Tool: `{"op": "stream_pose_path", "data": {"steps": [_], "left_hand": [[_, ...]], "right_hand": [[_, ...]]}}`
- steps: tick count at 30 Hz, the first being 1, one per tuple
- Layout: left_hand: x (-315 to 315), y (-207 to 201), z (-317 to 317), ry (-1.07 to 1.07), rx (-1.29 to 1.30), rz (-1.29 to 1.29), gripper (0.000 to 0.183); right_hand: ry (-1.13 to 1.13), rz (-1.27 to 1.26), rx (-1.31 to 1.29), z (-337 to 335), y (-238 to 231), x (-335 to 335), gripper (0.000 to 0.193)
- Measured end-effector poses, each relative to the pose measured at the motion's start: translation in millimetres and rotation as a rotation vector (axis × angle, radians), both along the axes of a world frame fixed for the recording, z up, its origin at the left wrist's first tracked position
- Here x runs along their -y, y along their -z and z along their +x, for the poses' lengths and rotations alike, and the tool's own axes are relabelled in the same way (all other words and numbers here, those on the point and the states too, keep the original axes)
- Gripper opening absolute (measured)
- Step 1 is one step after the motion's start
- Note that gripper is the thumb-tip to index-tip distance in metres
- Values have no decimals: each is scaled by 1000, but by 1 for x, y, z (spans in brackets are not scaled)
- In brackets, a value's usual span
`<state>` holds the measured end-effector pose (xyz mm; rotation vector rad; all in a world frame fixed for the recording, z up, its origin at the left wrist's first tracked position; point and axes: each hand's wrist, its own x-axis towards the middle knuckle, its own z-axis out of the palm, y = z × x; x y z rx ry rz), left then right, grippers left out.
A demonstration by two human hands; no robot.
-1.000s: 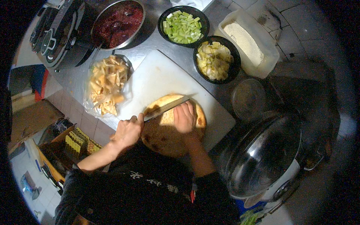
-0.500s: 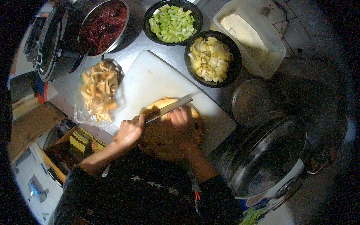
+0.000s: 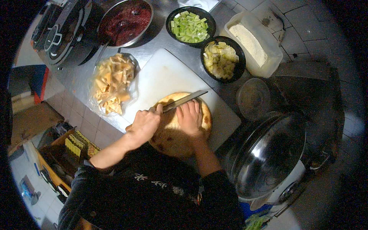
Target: The person cuts a large flatbread into strips and then into smaller pieces using a cleaver on a cutting board. The cut pieces are placed into a plastic bag. The person also sharpens the cleaver with a honing steel during the process.
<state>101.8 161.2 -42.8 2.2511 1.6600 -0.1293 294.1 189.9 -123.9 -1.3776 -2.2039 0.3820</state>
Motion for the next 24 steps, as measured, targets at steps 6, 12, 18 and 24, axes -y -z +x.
{"op": "stream_pose_path", "data": {"steps": [6,12,18,24], "left_hand": [[27,-26,-35,-27,-82,-153,54],[53,-24,-76,21,-98,-233,58],[49,3,-79,28,-19,-170,61],[32,14,-68,6,82,-93,12]], "right_hand": [[-3,41,-7,0,4,-1,17],[-4,47,-77,0,11,-2,19],[-40,136,-80,0,17,-2,17],[-13,153,6,-3,14,-2,17]]}}
